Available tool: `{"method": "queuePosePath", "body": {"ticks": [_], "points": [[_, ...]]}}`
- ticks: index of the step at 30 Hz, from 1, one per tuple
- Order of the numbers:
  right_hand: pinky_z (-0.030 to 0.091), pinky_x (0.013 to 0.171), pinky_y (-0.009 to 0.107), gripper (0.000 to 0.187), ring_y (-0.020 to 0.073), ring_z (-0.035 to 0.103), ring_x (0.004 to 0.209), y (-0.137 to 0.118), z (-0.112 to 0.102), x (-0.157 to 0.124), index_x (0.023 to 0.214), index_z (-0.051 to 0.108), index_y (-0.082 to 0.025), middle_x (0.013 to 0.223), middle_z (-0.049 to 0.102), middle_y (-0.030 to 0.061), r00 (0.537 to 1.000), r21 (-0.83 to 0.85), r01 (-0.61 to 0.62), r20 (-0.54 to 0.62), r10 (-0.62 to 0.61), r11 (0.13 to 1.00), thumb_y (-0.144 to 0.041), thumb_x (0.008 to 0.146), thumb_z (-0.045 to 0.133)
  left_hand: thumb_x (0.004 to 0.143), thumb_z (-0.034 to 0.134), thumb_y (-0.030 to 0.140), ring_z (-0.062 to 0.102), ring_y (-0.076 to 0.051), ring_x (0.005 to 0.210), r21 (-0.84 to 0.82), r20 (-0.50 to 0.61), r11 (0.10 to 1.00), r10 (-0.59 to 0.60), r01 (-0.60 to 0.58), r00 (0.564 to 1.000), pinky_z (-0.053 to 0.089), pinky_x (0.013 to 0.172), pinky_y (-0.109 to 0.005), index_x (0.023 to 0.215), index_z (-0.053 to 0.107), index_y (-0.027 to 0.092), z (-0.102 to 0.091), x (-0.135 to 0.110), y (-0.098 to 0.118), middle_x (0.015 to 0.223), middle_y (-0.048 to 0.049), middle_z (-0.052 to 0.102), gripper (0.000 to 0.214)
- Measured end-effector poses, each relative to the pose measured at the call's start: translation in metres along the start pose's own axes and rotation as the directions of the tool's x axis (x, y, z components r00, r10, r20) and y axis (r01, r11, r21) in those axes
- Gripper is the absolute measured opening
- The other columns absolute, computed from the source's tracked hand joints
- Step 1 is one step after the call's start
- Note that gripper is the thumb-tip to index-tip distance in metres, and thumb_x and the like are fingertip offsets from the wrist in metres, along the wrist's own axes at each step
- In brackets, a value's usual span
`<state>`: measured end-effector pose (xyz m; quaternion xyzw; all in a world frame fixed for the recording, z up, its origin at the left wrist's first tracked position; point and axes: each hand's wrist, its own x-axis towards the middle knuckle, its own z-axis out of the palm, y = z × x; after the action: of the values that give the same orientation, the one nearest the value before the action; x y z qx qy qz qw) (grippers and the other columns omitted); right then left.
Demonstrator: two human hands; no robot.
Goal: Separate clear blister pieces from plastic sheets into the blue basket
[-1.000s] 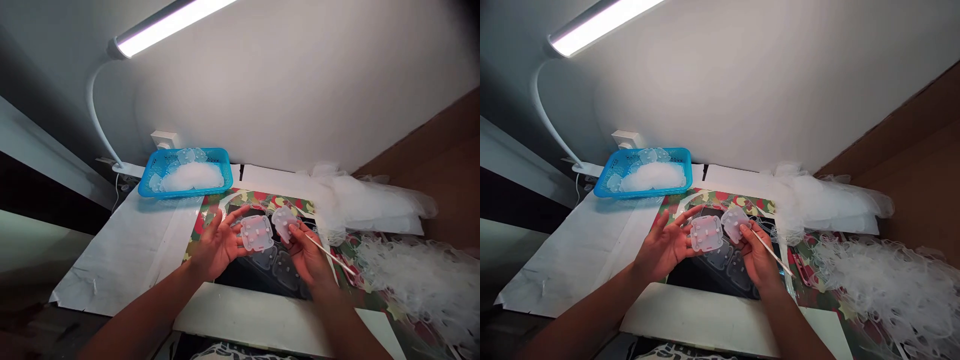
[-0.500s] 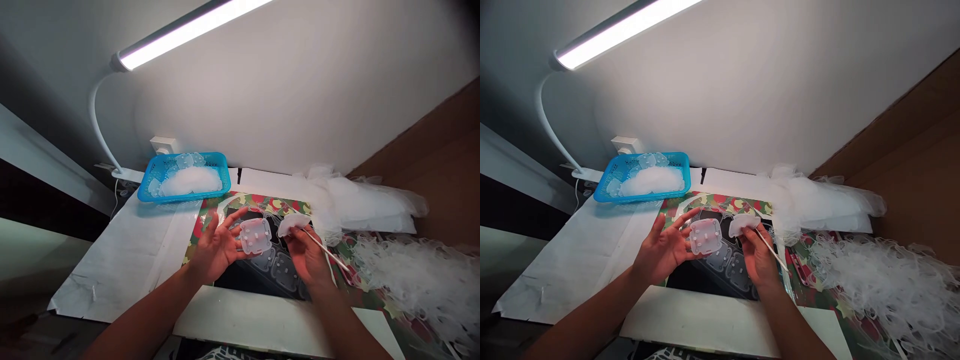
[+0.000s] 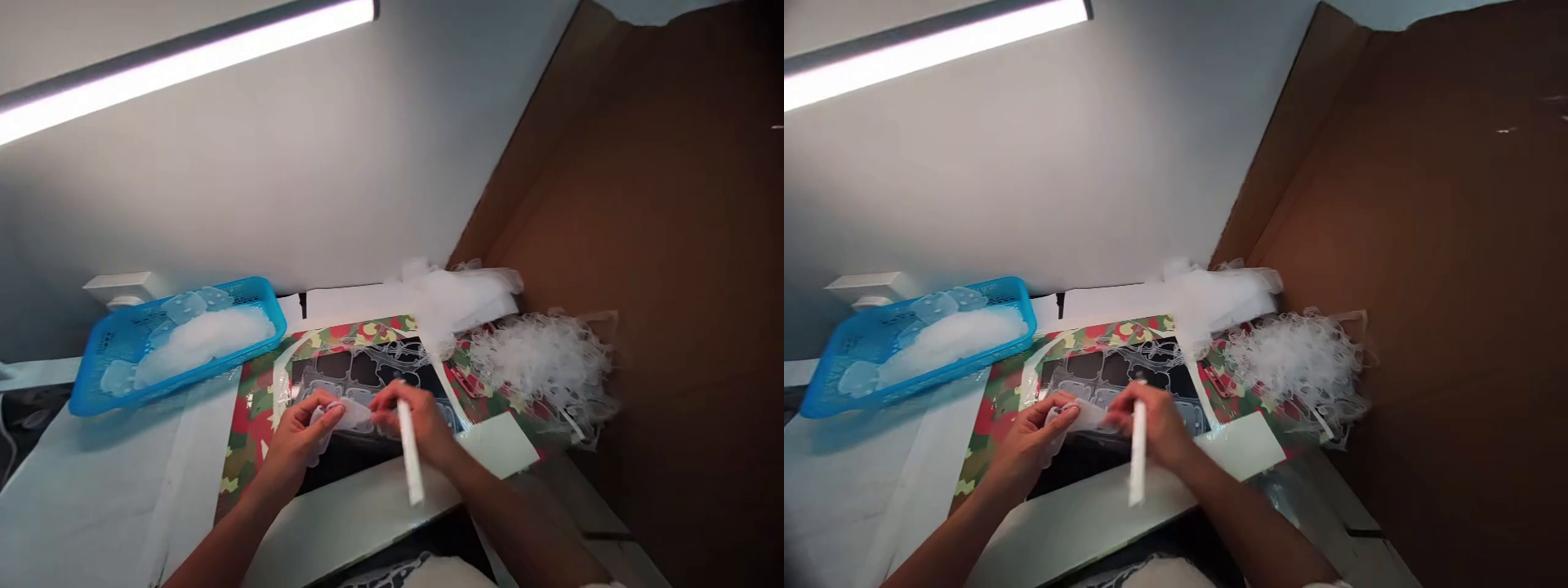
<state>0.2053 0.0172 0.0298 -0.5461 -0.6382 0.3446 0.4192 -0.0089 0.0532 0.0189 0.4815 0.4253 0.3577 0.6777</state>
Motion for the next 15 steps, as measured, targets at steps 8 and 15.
{"method": "queuePosePath", "body": {"ticks": [8, 15], "points": [[0.046, 0.083, 0.037, 0.031, 0.0277, 0.061, 0.093, 0.105, -0.102, -0.024, 0.111, 0.068, -0.015, 0.094, 0.07, 0.0136, 0.957, -0.744, -0.221, -0.291, -0.009, 0.63, -0.028, 0.089, 0.05, 0.078, 0.071, 0.046, 0.049, -0.009, 0.059, 0.116, 0.166, 0.993, -0.027, 0.008, 0.986, 0.036, 0.051, -0.019, 0.081, 0.064, 0.016, 0.021, -0.007, 0.013, 0.071, 0.0008, 0.058, 0.031], [0.049, 0.07, 0.032, 0.05, 0.023, 0.065, 0.079, 0.1, -0.122, -0.035, 0.114, 0.07, -0.02, 0.09, 0.073, 0.0085, 0.878, -0.442, -0.387, -0.445, 0.176, 0.809, -0.009, 0.068, 0.055, 0.073, 0.078, 0.036, 0.065, -0.017, 0.073, -0.029, 0.2, 0.998, -0.049, 0.055, 0.978, 0.046, 0.062, -0.025, 0.091, 0.057, 0.018, 0.031, -0.023, 0.03, 0.082, -0.003, 0.066, 0.034]]}}
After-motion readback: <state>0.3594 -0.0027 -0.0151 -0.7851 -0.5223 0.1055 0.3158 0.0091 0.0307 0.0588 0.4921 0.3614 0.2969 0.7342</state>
